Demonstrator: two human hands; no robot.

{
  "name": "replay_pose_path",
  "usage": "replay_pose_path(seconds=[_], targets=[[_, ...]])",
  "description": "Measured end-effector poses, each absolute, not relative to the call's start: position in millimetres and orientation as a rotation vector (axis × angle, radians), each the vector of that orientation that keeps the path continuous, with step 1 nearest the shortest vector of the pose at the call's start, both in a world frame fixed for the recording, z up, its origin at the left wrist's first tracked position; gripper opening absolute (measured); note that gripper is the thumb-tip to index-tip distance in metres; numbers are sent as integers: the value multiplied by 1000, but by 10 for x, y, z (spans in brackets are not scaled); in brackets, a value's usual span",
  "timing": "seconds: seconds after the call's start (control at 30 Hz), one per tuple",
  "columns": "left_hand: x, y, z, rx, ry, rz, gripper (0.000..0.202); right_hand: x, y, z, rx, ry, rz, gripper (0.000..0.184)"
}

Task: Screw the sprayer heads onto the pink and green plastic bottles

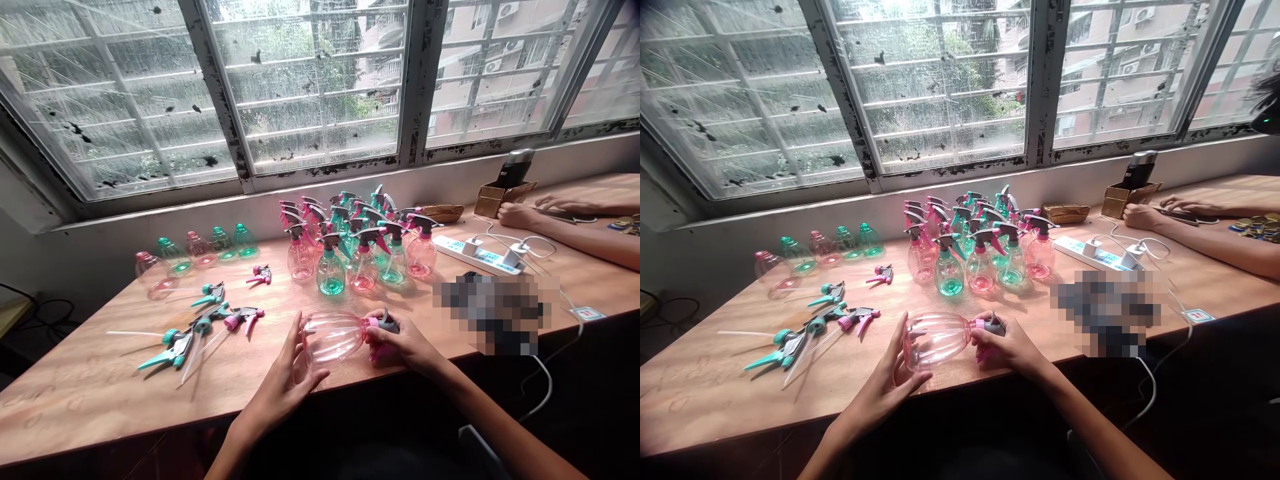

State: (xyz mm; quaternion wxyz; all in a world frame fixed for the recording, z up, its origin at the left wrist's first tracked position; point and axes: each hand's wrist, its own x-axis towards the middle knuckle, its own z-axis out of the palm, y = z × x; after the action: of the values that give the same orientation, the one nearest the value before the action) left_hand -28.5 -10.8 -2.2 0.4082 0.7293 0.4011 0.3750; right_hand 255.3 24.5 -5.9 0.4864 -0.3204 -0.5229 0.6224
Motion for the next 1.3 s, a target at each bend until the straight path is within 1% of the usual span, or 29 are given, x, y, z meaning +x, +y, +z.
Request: replay_pose_path(seconds=[0.07, 0.1, 0.17, 0.3, 0.47, 0.57, 0.67, 0.7, 0.83, 1.0, 1.2, 1.3], targets=[[-272, -115, -6, 1813, 1000, 949, 107, 2557, 250, -80, -793, -1286, 1514, 46], [-264, -118, 7, 1803, 998, 954, 107, 2560, 253, -90, -801, -1295, 1511, 47], [-251, -123, 36, 1805, 994, 957, 103, 2565, 258, -102, -807, -1307, 1509, 47], [-253, -115, 50, 1884, 1020, 952, 88, 2564, 254, -75, -788, -1295, 1528, 45], [-292, -88, -45, 1962, 1054, 987, 85, 2561, 235, -53, -782, -1301, 1531, 46], [-286, -96, -44, 1935, 1019, 980, 89, 2577, 240, -82, -794, -1312, 1528, 46], [-268, -115, 24, 1892, 1023, 966, 102, 2599, 250, -105, -791, -1347, 1507, 45], [-264, -117, 51, 1896, 1042, 962, 104, 2604, 252, -108, -791, -1357, 1496, 45], [-265, -100, 113, 1917, 1102, 947, 99, 2609, 250, -100, -804, -1372, 1491, 45], [-261, -72, 51, 1917, 1071, 981, 94, 2611, 249, -105, -804, -1368, 1487, 46], [-257, -102, 15, 1853, 957, 992, 103, 2610, 247, -102, -802, -1367, 1482, 45], [-272, -111, 40, 1888, 1032, 980, 98, 2599, 238, -71, -812, -1374, 1475, 45]])
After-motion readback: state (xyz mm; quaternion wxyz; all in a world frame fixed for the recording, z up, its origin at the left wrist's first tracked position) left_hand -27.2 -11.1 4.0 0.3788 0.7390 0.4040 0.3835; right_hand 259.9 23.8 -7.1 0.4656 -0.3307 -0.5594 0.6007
